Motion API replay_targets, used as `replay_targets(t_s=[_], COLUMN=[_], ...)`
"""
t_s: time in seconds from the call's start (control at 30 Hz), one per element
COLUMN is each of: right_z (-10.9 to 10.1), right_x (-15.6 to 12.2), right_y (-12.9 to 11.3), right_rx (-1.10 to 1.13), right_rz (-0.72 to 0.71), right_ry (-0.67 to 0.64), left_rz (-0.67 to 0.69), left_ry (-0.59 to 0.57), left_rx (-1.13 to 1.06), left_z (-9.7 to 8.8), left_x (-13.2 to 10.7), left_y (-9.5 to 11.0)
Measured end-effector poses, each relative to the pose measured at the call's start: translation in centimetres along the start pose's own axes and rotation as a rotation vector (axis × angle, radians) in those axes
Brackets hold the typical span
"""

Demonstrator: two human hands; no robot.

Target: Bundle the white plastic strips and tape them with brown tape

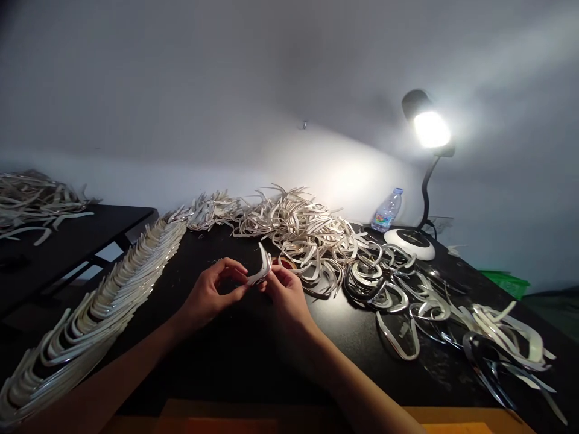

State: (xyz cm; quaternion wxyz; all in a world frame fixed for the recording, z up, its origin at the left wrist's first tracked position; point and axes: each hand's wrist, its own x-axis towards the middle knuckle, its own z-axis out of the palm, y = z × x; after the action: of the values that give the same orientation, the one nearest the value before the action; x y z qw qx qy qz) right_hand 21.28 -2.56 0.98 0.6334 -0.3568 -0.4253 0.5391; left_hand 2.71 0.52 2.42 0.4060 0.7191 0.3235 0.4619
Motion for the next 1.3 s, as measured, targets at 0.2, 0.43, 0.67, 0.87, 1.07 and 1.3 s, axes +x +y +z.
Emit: replay_targets(t_s=[0.2,0.43,0.67,0.87,1.07,1.3], right_z=[-0.3,-0.7,-1.0,-0.6,-0.6,-0.2], right_x=[0.4,0.8,0.9,0.4,0.6,0.0], right_y=[-0.4,-0.2,-0.1,-0.1,0.2,0.7], right_rx=[0.111,0.16,0.052,-0.148,-0.284,-0.267], right_rz=[0.034,0.071,0.058,-0.004,0.021,0.3], right_ry=[-0.018,-0.024,-0.037,-0.066,-0.099,-0.226], left_rz=[0.154,0.376,0.422,0.301,-0.056,-0.665], left_ry=[-0.026,-0.013,-0.076,-0.165,-0.359,-0.452], left_rx=[0.178,0.329,0.513,0.395,0.188,-0.421], left_z=[-0.2,-0.6,-1.0,-0.6,0.3,0.6], left_x=[-0.1,0.2,0.3,-0.1,-0.5,-2.6], left_y=[0.3,-0.6,-1.4,-1.1,-0.5,0.2])
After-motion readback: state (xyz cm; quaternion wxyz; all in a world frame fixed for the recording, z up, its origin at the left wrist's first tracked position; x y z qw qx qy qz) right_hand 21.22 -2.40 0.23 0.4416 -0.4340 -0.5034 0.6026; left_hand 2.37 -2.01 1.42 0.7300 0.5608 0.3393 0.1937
